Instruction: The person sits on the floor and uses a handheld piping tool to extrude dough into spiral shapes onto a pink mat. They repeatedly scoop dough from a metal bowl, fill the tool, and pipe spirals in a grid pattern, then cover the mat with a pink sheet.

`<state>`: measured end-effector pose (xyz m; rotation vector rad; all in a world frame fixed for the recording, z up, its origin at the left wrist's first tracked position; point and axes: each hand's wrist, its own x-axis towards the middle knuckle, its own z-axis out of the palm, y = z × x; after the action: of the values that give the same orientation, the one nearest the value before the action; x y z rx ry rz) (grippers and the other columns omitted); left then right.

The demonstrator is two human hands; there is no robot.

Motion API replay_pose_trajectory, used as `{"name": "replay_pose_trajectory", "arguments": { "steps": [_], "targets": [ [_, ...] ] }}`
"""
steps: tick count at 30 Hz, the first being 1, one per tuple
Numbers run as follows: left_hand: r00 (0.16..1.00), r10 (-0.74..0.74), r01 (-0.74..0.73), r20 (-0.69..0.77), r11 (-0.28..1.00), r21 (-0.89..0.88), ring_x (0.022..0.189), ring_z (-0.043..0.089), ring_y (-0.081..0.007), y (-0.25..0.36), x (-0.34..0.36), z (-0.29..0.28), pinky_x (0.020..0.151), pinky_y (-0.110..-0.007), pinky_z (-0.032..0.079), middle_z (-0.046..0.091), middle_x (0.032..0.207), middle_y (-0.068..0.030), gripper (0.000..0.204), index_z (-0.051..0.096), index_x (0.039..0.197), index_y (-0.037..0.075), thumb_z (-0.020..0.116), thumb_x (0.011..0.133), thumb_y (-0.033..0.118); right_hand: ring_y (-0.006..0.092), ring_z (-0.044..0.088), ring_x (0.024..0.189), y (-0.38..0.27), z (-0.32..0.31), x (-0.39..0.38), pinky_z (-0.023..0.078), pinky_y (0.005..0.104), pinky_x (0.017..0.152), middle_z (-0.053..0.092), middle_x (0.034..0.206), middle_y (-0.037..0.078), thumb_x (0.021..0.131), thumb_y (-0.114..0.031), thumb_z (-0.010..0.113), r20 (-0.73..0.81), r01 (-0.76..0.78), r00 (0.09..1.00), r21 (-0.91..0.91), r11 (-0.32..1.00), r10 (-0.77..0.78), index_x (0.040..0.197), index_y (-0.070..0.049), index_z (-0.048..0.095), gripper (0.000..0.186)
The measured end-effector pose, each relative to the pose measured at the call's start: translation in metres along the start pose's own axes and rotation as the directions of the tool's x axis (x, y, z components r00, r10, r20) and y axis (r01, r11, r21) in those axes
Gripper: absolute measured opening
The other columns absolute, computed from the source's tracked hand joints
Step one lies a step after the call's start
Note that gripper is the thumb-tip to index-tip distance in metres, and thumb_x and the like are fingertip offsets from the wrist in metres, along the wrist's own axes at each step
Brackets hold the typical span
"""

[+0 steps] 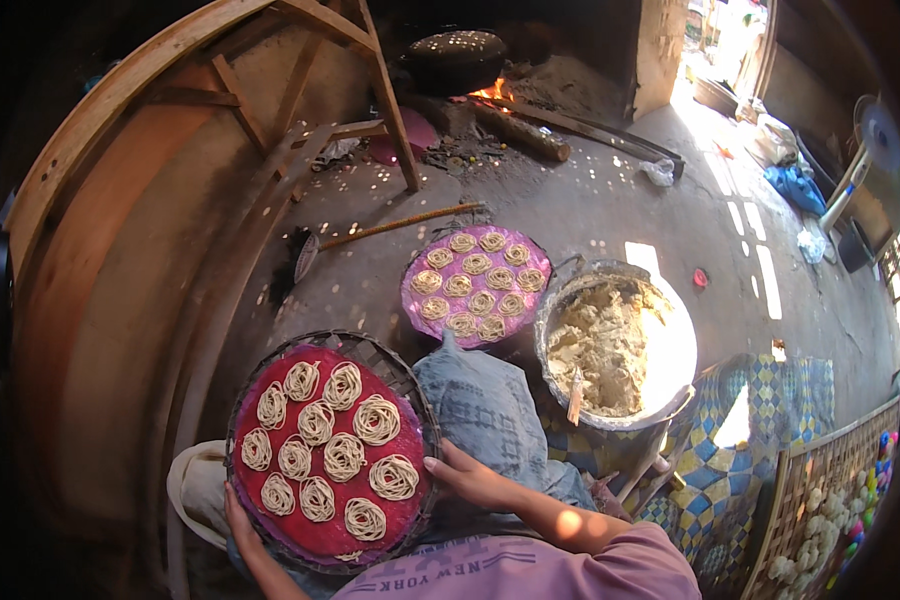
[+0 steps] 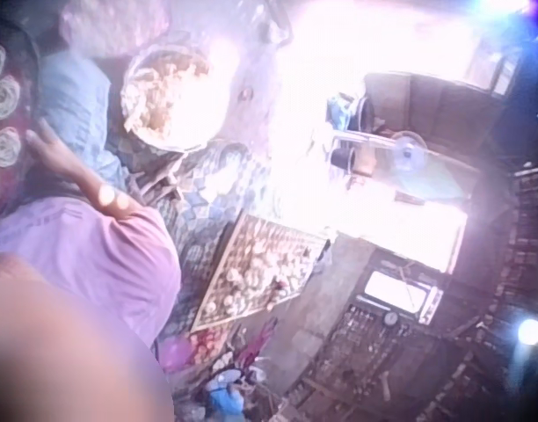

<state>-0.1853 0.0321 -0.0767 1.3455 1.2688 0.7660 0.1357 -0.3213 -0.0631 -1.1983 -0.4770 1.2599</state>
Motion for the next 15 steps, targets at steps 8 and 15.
{"name": "replay_pose_trajectory", "arguments": {
  "steps": [8,15],
  "targets": [
    [1.0,0.0,-0.001,0.006,0.999,0.046,0.133,0.041,-0.0264,0.002,0.006,0.0,0.109,-0.035,0.032,0.041,0.146,-0.0168,0.071,0.035,0.144,-0.006,0.043,0.099,0.049,0.0094,0.048,0.107,0.002,0.0,0.0,0.044,0.0287,0.091,0.054,0.118,0.002,0.102,-0.032,0.048,-0.059,0.034,0.997,-0.09,0.995,-0.04,0.136,-0.007,0.038,0.044],
    [0.986,0.159,-0.163,-0.051,0.983,-0.084,0.112,0.054,-0.0161,0.035,-0.035,0.023,0.096,-0.031,0.041,0.06,0.124,-0.0081,0.043,0.055,0.127,0.0,0.054,0.099,0.033,0.0096,0.056,0.086,-0.019,-0.004,-0.009,0.049,0.026,0.071,0.059,0.097,0.0,0.097,-0.024,0.055,-0.178,0.006,0.984,0.053,0.999,0.003,0.119,-0.01,0.051,0.027]
  ]
}}
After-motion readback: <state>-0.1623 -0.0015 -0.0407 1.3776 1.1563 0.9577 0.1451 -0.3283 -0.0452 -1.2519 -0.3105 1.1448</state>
